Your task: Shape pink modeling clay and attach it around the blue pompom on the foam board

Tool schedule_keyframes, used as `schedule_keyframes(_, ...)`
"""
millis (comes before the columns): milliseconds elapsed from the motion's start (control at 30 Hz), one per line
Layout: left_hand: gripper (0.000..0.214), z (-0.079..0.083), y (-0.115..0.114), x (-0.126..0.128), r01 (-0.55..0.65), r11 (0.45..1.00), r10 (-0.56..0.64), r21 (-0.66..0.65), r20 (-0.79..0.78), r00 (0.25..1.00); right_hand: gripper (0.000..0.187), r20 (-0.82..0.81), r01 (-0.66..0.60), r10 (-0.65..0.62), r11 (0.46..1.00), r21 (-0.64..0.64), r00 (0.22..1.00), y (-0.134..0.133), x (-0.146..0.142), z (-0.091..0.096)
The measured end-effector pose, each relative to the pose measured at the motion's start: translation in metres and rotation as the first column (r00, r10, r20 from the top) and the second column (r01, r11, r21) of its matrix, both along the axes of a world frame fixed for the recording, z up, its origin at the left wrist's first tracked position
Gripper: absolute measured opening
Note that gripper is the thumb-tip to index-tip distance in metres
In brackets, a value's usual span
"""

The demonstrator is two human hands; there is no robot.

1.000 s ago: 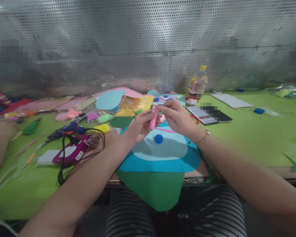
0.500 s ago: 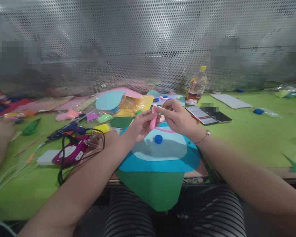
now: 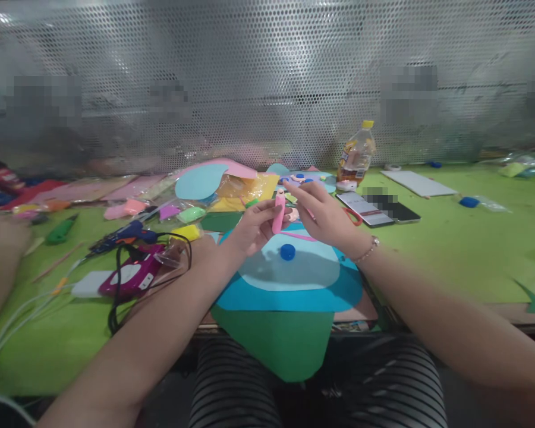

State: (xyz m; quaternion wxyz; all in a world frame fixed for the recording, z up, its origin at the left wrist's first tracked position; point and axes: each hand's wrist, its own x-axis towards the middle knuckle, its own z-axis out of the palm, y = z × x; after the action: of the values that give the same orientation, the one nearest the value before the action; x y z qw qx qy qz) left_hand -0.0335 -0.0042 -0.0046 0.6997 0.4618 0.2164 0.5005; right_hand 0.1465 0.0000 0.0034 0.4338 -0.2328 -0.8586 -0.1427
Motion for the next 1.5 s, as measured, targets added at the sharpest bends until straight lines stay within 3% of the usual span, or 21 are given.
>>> schedule_keyframes(133,0.018,0.0,0.0,0.002,0.007,1.0,-0.007,0.02,-0.007,1.0,0.036,-0.233,-0.061,-0.005,0.959,-0.275,0.973,-0.002,-0.007,-0.002)
schedule_keyframes(233,0.019,-0.002,0.001,0.003,0.034,0.996,-0.032,0.082,-0.034,0.999,0.034,-0.368,-0.153,-0.048,0.853,-0.498,0.928,-0.001,-0.012,-0.006)
schedule_keyframes(300,0.02,-0.004,0.001,0.005,0.049,0.992,-0.042,0.116,-0.061,0.997,0.035,-0.409,-0.207,-0.052,0.801,-0.562,0.911,0.0,-0.015,-0.009)
schedule_keyframes(667,0.029,-0.007,0.0,0.005,0.027,0.991,-0.011,0.132,-0.121,0.993,0.02,-0.446,-0.254,-0.023,0.795,-0.551,0.895,0.0,-0.017,-0.008)
schedule_keyframes(767,0.028,-0.006,-0.002,0.007,0.005,0.993,0.009,0.118,-0.117,0.993,0.022,-0.472,-0.291,-0.027,0.756,-0.587,0.881,-0.003,-0.019,-0.004)
schedule_keyframes(900,0.026,-0.005,-0.004,0.009,0.0,0.99,0.016,0.139,-0.116,0.993,0.026,-0.545,-0.405,-0.021,0.645,-0.648,0.838,-0.008,-0.022,-0.001)
schedule_keyframes(1000,0.026,-0.004,-0.006,0.01,-0.009,0.987,0.029,0.159,-0.127,0.992,0.028,-0.575,-0.45,-0.022,0.598,-0.663,0.818,-0.011,-0.023,0.001)
schedule_keyframes(1267,0.026,-0.006,-0.006,0.011,-0.043,0.98,0.071,0.192,-0.141,0.987,0.028,-0.605,-0.499,-0.017,0.548,-0.671,0.796,-0.013,-0.022,0.003)
schedule_keyframes(1500,0.028,-0.007,-0.002,0.009,-0.204,0.919,0.29,0.339,-0.227,0.93,0.021,-0.645,-0.564,0.048,0.537,-0.627,0.763,-0.007,-0.019,-0.003)
